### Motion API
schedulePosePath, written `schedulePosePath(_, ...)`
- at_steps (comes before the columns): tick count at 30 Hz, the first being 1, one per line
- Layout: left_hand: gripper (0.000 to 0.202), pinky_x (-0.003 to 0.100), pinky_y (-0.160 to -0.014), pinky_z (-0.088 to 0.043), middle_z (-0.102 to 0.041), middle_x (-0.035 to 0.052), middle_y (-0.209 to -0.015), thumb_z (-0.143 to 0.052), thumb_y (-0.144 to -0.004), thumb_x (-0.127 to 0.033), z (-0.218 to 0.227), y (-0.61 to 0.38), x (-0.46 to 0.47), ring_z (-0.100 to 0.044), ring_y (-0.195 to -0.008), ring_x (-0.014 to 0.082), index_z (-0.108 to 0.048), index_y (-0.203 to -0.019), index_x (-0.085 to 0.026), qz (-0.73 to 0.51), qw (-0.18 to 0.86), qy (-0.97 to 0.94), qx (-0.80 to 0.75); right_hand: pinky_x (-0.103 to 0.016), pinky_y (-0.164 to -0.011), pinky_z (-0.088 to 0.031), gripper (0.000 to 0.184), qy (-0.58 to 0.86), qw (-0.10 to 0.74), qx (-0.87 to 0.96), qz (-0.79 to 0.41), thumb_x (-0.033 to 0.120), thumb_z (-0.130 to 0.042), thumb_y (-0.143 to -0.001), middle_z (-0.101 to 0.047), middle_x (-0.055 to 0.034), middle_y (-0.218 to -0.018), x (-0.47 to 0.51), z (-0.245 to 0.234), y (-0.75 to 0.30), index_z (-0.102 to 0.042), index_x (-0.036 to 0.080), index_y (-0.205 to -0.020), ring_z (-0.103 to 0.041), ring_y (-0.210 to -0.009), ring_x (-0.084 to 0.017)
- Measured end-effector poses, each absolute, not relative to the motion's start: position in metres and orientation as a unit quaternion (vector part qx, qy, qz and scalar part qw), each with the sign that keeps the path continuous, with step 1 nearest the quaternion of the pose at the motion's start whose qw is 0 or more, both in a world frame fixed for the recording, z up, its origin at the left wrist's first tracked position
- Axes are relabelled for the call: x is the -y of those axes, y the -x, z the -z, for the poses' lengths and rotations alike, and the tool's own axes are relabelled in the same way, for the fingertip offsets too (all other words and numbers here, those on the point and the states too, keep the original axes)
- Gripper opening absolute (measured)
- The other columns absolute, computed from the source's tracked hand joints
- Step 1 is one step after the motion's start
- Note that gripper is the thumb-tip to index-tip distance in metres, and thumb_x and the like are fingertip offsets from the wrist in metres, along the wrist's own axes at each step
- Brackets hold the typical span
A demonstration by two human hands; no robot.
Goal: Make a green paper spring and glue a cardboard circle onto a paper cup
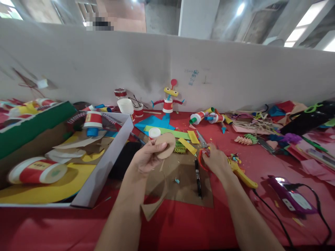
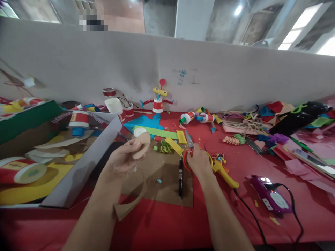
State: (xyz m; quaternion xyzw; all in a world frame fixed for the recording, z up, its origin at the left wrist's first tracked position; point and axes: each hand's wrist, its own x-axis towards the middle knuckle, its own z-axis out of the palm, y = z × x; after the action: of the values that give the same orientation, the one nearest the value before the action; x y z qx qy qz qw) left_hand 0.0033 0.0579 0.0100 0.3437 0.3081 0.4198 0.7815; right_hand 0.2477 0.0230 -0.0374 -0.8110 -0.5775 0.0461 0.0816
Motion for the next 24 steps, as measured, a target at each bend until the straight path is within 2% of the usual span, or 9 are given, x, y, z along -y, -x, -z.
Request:
schedulePosePath(3, 0.022, 0.019, -0.057, -0.048, -0.066, 0.0037, -0.070, -0.075, -0.057, -0.016, -0.012, -0.008, -0.057, -0.060, -0.062, 0.0110, -0.069, -0.077, -0.012, -0.404, 0.791, -0.333, -0.317, -0.032, -0.069, -0.041, 0.035, 0.806, 0.046, 0.590, -0.031, 0.031, -0.042, -0.085, -0.066, -0.0165, -0.088, -0.022, 0.040, -0.246, -0.048, 0.012, -0.113, -0.063, -0.085, -0.028)
schedulePosePath(7, 0.023, 0.017, -0.057, -0.049, -0.067, 0.0035, -0.071, -0.075, -0.057, -0.014, -0.019, -0.015, -0.050, -0.061, -0.061, 0.0100, -0.069, -0.079, -0.012, -0.371, 0.811, -0.327, -0.313, -0.034, -0.070, -0.042, 0.035, 0.809, 0.023, 0.587, -0.025, 0.035, -0.037, -0.086, -0.064, -0.0156, -0.090, -0.019, 0.036, -0.244, -0.052, 0.016, -0.112, -0.062, -0.086, -0.027)
schedulePosePath(11, 0.026, 0.020, -0.059, -0.050, -0.067, 0.0041, -0.072, -0.076, -0.058, -0.018, -0.023, -0.028, -0.019, -0.061, -0.061, 0.0105, -0.068, -0.081, -0.010, -0.270, 0.843, -0.371, -0.281, -0.037, -0.071, -0.043, 0.036, 0.813, -0.009, 0.581, -0.019, 0.040, -0.040, -0.084, -0.063, -0.0153, -0.095, -0.016, 0.031, -0.244, -0.056, 0.019, -0.108, -0.059, -0.092, -0.030)
schedulePosePath(16, 0.031, 0.020, -0.062, -0.047, -0.067, 0.0033, -0.078, -0.073, -0.060, -0.025, -0.001, -0.043, 0.054, -0.059, -0.065, 0.0101, -0.068, -0.088, -0.012, -0.120, 0.848, -0.430, -0.287, -0.037, -0.071, -0.044, 0.035, 0.808, 0.008, 0.588, 0.028, 0.037, -0.040, -0.085, -0.059, -0.0166, -0.100, -0.012, 0.030, -0.243, -0.059, 0.018, -0.108, -0.052, -0.099, -0.032)
schedulePosePath(19, 0.032, 0.022, -0.061, -0.045, -0.067, 0.0016, -0.081, -0.070, -0.062, -0.031, 0.023, -0.046, 0.092, -0.058, -0.068, 0.0128, -0.068, -0.091, -0.016, -0.034, 0.780, -0.545, -0.306, -0.036, -0.074, -0.043, 0.035, 0.792, 0.046, 0.605, 0.067, 0.036, -0.044, -0.084, -0.056, -0.0164, -0.105, -0.012, 0.031, -0.242, -0.058, 0.017, -0.110, -0.050, -0.101, -0.030)
schedulePosePath(22, 0.023, 0.024, -0.069, -0.045, -0.066, 0.0018, -0.085, -0.069, -0.061, -0.024, 0.028, -0.041, 0.103, -0.058, -0.080, 0.0163, -0.069, -0.082, -0.017, -0.009, 0.689, -0.667, -0.283, -0.033, -0.078, -0.041, 0.032, 0.755, 0.089, 0.647, 0.057, 0.034, -0.048, -0.083, -0.059, -0.0132, -0.100, -0.013, 0.034, -0.239, -0.060, 0.016, -0.107, -0.053, -0.096, -0.026)
schedulePosePath(24, 0.022, 0.024, -0.075, -0.043, -0.065, 0.0019, -0.092, -0.067, -0.063, -0.022, 0.017, -0.034, 0.094, -0.057, -0.086, 0.0162, -0.068, -0.085, -0.018, -0.012, 0.672, -0.700, -0.242, -0.030, -0.077, -0.041, 0.027, 0.728, 0.110, 0.676, 0.011, 0.033, -0.050, -0.082, -0.062, -0.0104, -0.096, -0.015, 0.036, -0.237, -0.062, 0.017, -0.101, -0.057, -0.089, -0.022)
